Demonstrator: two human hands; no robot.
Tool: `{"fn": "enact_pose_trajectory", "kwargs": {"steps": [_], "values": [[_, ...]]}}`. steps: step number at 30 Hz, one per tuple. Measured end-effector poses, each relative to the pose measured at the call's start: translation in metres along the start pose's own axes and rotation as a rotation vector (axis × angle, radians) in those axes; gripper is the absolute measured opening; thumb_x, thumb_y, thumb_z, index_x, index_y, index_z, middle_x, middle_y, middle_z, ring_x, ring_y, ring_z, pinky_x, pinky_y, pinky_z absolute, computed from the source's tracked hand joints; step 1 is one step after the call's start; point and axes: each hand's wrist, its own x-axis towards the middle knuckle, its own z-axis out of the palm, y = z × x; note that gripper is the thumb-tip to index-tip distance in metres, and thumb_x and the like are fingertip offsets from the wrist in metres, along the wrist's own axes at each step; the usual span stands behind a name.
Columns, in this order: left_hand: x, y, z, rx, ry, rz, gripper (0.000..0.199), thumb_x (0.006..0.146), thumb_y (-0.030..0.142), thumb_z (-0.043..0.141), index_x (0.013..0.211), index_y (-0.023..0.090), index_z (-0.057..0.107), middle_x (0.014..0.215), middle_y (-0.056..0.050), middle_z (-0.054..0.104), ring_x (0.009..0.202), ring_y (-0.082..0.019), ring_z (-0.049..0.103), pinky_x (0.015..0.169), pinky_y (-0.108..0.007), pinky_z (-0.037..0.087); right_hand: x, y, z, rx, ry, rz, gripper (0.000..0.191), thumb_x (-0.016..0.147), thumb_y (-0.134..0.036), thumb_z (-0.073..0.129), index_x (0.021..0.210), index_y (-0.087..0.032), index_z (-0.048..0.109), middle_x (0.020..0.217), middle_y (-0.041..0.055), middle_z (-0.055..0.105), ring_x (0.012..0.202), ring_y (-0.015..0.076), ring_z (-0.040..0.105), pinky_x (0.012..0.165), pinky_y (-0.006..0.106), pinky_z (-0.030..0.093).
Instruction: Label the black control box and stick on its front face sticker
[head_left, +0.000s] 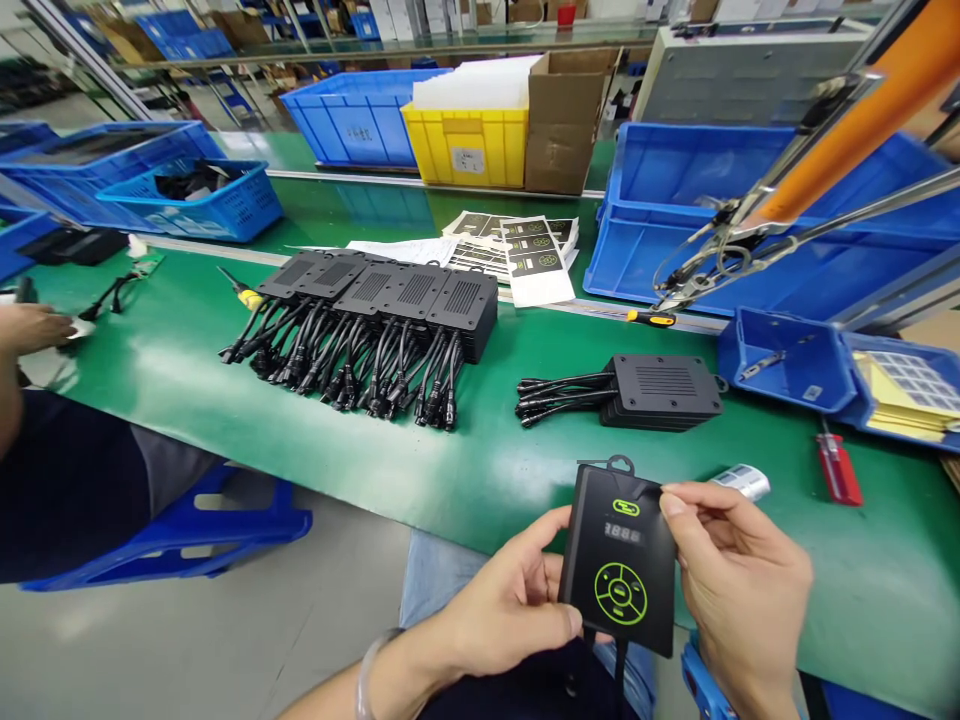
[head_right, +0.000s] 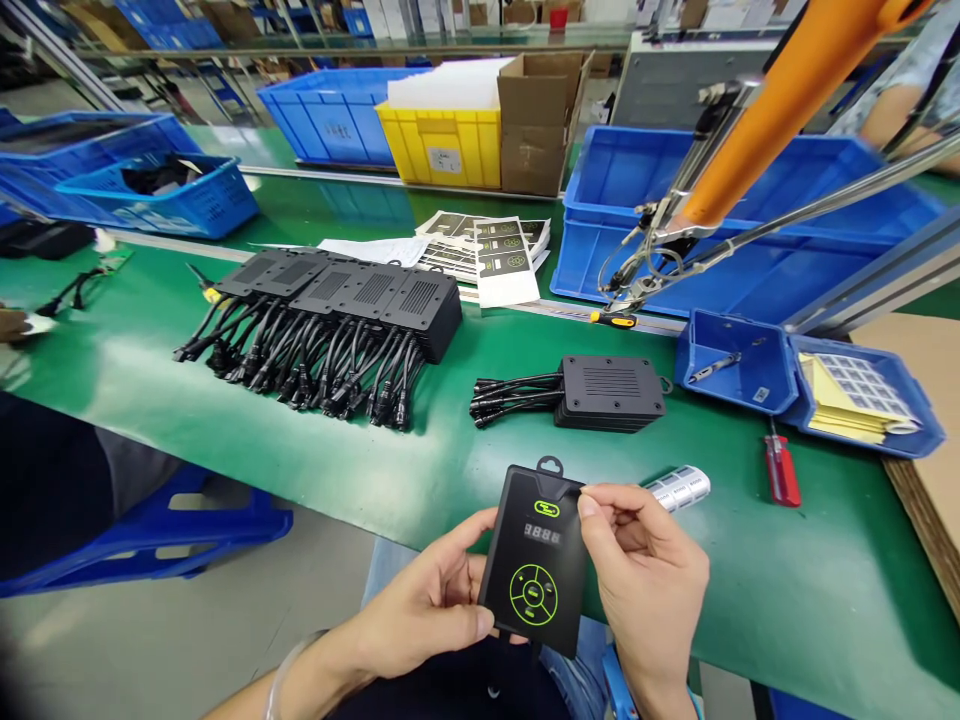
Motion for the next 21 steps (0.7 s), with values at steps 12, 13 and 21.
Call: {"fn": "enact_pose_trajectory", "kwargs": {"steps": [12, 13, 21], "values": [[0.0021, 0.0026, 0.0029, -0.066, -0.008, 0.032, 0.069, 0.082, 0.010, 0.068, 0.145, 0.026, 0.043, 0.087, -0.003, 0.070, 0.078, -0.012, 0.067, 0.070, -0.020, 0.045, 0.0003, -0.0045, 0.0023, -0.055, -0.017, -0.094, 0.010, 0.077, -0.030, 0.077, 0.083, -0.023, 0.072, 0.069, -0.0019, 0.068, 0.058, 0.0070, 0.058, 0.053, 0.015, 0.048], [0.0022, 0.0019, 0.0023, -0.066, -0.009, 0.035, 0.069, 0.082, 0.010, 0.068, 0.144, 0.026, 0.044, 0.088, -0.003, 0.070, 0.079, -0.012, 0.068, 0.071, -0.020, 0.045, 0.0004, -0.0047, 0.0024, -0.056, -0.023, -0.098, 0.009, 0.078, -0.029, 0.076, 0.083, -0.023, 0.072, 0.069, -0.0023, 0.068, 0.057, 0.0068, 0.058, 0.053, 0.015, 0.048], [0.0013, -0.0041, -0.0019, -0.072, -0.018, 0.068, 0.067, 0.085, 0.016, 0.071, 0.145, 0.032, 0.044, 0.094, -0.003, 0.071, 0.084, -0.014, 0.070, 0.079, -0.025, 0.049, 0.0001, -0.0045, 0.0044, -0.088, -0.029, -0.108, 0.008, 0.079, -0.030, 0.075, 0.085, -0.024, 0.073, 0.068, -0.0031, 0.066, 0.059, 0.0058, 0.057, 0.055, 0.014, 0.047]]}}
